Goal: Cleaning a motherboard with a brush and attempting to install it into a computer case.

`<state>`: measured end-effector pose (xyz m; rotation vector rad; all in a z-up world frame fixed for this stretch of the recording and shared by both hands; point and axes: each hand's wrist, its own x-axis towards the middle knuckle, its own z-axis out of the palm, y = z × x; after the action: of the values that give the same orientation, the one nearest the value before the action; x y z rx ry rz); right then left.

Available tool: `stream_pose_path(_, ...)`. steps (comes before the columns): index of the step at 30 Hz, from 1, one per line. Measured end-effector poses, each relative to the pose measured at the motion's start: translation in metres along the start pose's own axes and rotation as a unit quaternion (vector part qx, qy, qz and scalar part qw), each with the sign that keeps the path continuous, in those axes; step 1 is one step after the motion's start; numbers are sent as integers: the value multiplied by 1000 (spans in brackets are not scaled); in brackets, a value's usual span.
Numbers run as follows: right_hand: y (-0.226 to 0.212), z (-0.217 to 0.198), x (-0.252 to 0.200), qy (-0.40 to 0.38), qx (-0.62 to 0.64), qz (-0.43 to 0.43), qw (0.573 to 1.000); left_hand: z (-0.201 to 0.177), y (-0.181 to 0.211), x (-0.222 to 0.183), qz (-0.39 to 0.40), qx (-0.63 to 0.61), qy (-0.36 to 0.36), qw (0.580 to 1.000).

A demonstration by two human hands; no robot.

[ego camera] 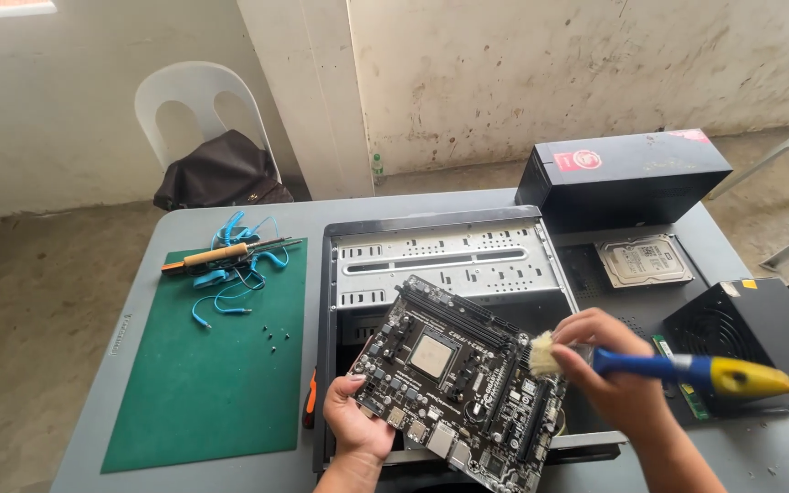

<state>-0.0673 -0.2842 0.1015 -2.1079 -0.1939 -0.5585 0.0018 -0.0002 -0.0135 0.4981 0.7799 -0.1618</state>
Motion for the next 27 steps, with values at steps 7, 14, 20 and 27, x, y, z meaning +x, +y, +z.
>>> stream_pose_path(7, 33, 28, -6, -66, -221, 138, 963, -5, -5, 9, -4, 3, 15, 1000)
stream_pose_path(14, -6, 39, -22, -191, 32, 151, 969, -3, -2, 9, -3, 12, 26, 1000)
stream_pose_path(20, -5, 18, -3, -326, -16, 169, 930, 3, -1, 0, -6, 30, 61, 998)
stream_pose_path(27, 2, 3, 38, -112, -106, 241, 958, 4, 0, -1, 7, 62, 75, 995)
